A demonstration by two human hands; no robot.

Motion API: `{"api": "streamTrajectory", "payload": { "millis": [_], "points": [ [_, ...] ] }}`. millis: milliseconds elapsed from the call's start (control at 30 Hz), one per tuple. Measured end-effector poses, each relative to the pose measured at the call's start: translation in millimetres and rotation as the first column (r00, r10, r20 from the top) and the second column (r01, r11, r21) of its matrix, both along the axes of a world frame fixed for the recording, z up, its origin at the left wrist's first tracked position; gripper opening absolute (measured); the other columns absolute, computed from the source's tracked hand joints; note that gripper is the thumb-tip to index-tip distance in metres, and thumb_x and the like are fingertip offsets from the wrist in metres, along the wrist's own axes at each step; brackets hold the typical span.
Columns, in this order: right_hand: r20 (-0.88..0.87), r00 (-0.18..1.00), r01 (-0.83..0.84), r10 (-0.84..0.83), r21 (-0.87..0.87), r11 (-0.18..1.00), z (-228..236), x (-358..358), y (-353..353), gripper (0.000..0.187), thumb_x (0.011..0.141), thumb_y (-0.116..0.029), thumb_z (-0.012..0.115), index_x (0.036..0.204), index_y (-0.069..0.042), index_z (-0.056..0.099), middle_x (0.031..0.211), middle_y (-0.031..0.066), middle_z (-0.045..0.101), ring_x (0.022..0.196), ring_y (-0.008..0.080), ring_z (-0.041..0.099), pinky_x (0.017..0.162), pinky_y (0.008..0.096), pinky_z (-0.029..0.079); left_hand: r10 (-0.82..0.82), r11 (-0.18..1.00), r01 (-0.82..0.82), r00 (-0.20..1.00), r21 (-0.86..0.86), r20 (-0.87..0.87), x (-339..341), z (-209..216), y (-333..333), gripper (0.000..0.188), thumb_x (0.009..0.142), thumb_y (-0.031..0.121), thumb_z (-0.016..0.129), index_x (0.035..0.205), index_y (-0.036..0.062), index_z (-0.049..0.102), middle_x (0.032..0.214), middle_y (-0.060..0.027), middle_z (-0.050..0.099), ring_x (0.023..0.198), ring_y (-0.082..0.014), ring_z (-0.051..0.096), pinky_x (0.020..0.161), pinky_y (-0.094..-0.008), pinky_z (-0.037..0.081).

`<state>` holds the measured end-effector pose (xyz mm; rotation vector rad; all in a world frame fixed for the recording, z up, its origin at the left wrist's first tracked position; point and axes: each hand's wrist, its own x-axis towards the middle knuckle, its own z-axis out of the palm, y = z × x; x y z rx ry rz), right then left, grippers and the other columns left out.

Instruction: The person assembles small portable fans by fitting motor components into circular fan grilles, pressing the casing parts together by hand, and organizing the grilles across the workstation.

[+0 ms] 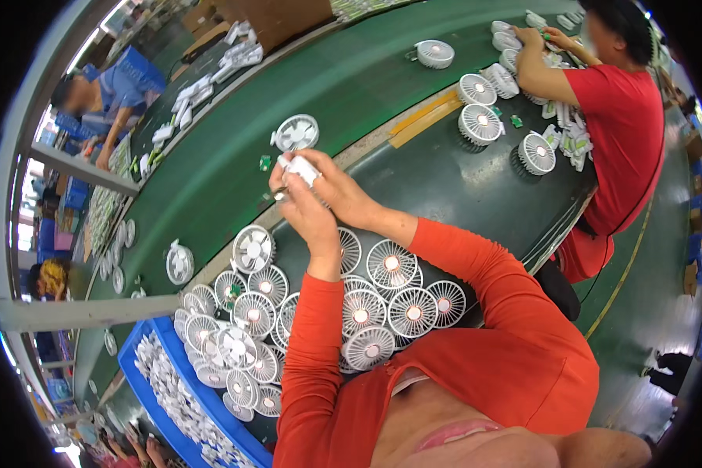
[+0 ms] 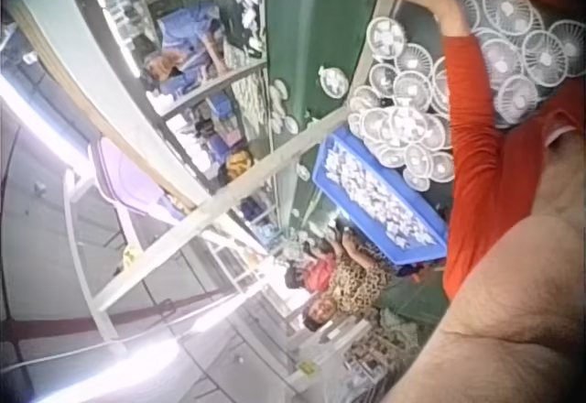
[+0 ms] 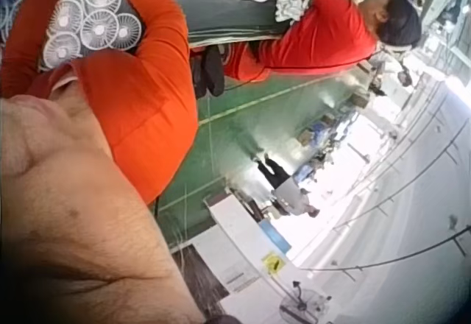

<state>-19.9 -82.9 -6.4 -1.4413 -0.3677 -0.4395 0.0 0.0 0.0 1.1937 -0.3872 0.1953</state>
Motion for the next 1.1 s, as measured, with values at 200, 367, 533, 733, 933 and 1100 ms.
{"api": "streamTrajectory", "payload": {
  "millis": [200,367,533,733,933,1100],
  "points": [
    [-0.272,0.961,0.021,0.048,0.244,0.969,0,9,-13,0.053,0.099,-0.039,0.045,0.137,-0.002,0.038,0.131,0.0126,0.049,0.121,0.0183,0.047,0.103,0.0319,0.037,0.168,0.958,-0.170,0.985,0.231,0.027,15,-3,-15,0.028,0.096,0.017,0.050,0.115,-0.0028,0.053,0.110,-0.0139,0.055,0.105,-0.0235,0.054,0.091,-0.0359,0.042],
    [0.065,0.836,0.515,-0.544,-0.434,0.739,-30,66,-109,0.056,0.086,-0.033,0.069,0.125,0.002,0.051,0.122,0.0210,0.056,0.111,0.0310,0.057,0.095,0.0372,0.044,0.054,0.736,-0.176,0.978,0.654,0.202,60,-15,-8,0.043,0.093,0.036,0.053,0.098,-0.0051,0.062,0.105,-0.0236,0.064,0.086,-0.0417,0.062,0.079,-0.0466,0.048],
    [0.460,0.738,0.640,-0.494,-0.710,0.295,-14,25,-115,0.052,0.080,-0.022,0.072,0.125,-0.003,0.054,0.127,0.0246,0.053,0.120,0.0414,0.049,0.101,0.0470,0.039,0.127,0.242,-0.044,0.992,0.969,0.013,124,-26,6,0.055,0.088,0.051,0.053,0.092,-0.0010,0.070,0.093,-0.0222,0.069,0.090,-0.0403,0.065,0.081,-0.0473,0.051],
    [-0.133,0.948,-0.275,0.289,-0.798,0.536,-2,-50,-16,0.067,0.070,-0.026,0.079,0.127,-0.003,0.053,0.139,0.0188,0.043,0.128,0.0386,0.040,0.106,0.0472,0.035,0.198,0.219,-0.100,0.979,0.971,0.056,150,-38,-30,0.028,0.080,0.020,0.055,0.092,0.0003,0.070,0.095,-0.0233,0.068,0.093,-0.0378,0.067,0.083,-0.0445,0.053],
    [-0.083,0.969,-0.172,0.232,-0.903,0.395,-8,-48,-12,0.064,0.069,-0.024,0.078,0.125,-0.004,0.056,0.136,0.0162,0.048,0.122,0.0345,0.046,0.098,0.0440,0.040,0.233,0.447,-0.167,0.970,0.879,0.066,123,-19,-22,0.024,0.091,0.020,0.049,0.095,-0.0013,0.060,0.094,-0.0260,0.066,0.091,-0.0421,0.064,0.080,-0.0494,0.050],
    [0.082,0.993,0.045,0.086,-0.929,0.366,-18,-44,-7,0.076,0.065,-0.034,0.081,0.128,-0.004,0.053,0.135,0.0199,0.047,0.121,0.0352,0.046,0.097,0.0444,0.039,0.263,0.870,-0.211,0.963,0.445,-0.058,91,-8,41,0.030,0.091,0.024,0.059,0.104,-0.0023,0.063,0.095,-0.0175,0.067,0.089,-0.0293,0.065,0.078,-0.0376,0.049]
  ]
}}
